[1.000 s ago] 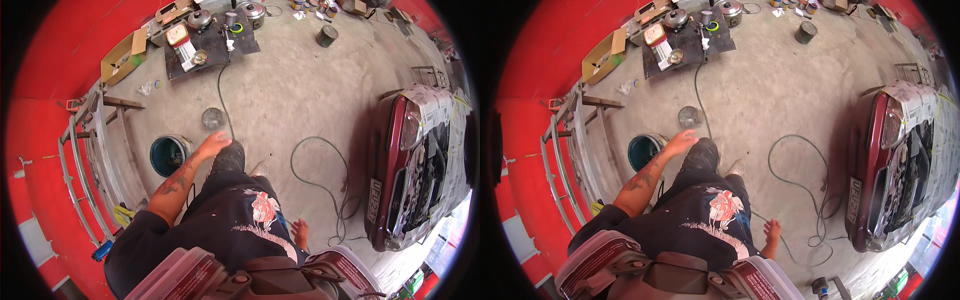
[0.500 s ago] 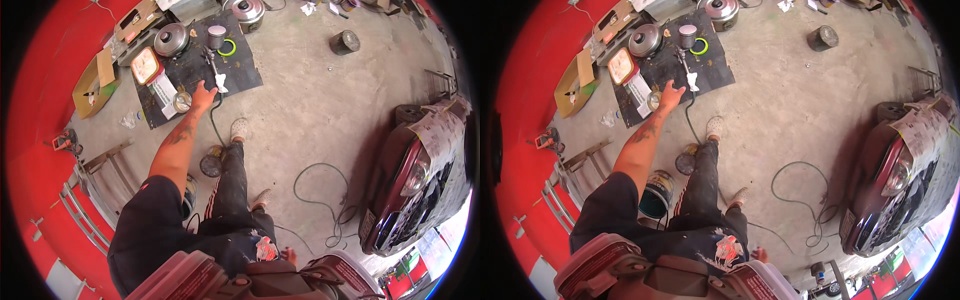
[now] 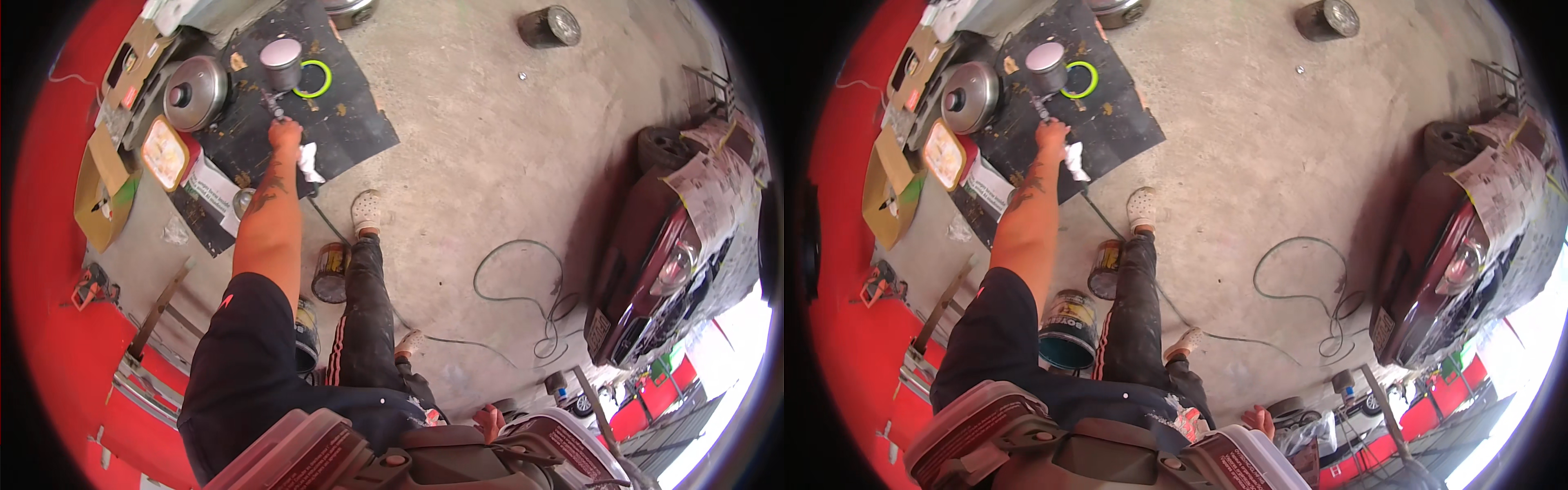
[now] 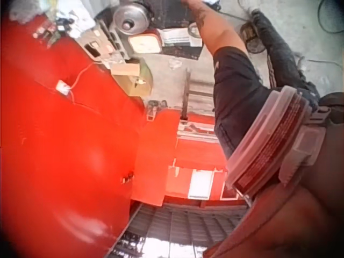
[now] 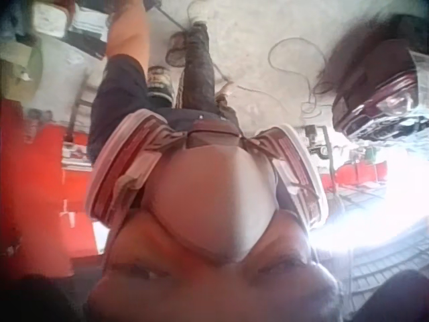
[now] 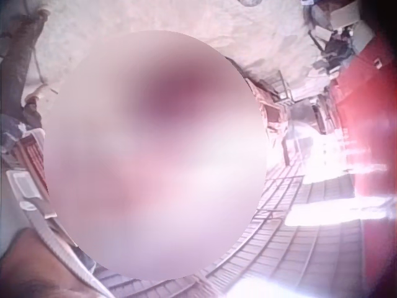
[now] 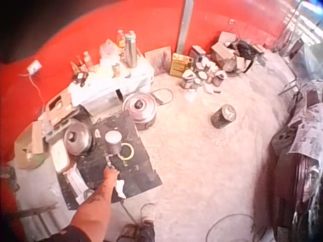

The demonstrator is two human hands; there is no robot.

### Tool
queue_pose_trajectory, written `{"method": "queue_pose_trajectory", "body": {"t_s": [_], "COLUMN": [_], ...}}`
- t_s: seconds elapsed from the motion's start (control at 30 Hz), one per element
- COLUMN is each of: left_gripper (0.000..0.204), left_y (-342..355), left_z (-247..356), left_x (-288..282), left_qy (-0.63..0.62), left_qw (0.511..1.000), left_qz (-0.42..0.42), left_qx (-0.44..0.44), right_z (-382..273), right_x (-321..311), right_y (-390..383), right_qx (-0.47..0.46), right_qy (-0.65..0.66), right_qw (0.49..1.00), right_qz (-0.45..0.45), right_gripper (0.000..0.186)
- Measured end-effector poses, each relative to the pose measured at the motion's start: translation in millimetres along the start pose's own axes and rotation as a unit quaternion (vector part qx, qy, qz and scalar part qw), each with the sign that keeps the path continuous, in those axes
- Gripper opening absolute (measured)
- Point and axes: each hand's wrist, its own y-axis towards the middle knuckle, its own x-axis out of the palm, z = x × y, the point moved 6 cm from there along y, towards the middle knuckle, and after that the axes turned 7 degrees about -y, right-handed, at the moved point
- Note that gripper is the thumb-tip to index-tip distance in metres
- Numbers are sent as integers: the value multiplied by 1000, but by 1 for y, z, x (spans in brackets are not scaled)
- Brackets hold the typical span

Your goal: The person moves a metal bench, picks up a spray gun, and untangles its hose. They then climb onto the bench and apply paint to the roof of the masked car using the spray gun.

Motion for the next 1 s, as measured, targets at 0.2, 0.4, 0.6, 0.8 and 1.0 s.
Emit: {"method": "queue_pose_trajectory", "body": {"t_s": [0.2, 0.4, 0.6, 0.8, 1.0], "left_gripper": [26, 20, 13, 24, 21], "left_y": [-78, -222, -383, -532, -739], "left_z": [37, 81, 115, 91, 107], "left_x": [13, 2, -44, -53, -44], "left_qy": [-45, -81, -25, 42, 133], "left_qw": [996, 978, 962, 917, 855], "left_qz": [-62, -188, -265, -380, -475], "left_qx": [-48, -48, 52, 116, 162], "right_z": [47, 124, 269, 418, 568], "right_x": [22, 39, 58, 64, 112], "right_y": [-16, -21, 34, 62, 79], "right_qx": [33, 3, -72, -117, -3], "right_qy": [37, 97, 201, 339, 419], "right_qw": [998, 995, 977, 921, 889], "right_qz": [-31, 8, 27, 154, 182], "right_gripper": [50, 47, 44, 38, 37]}}
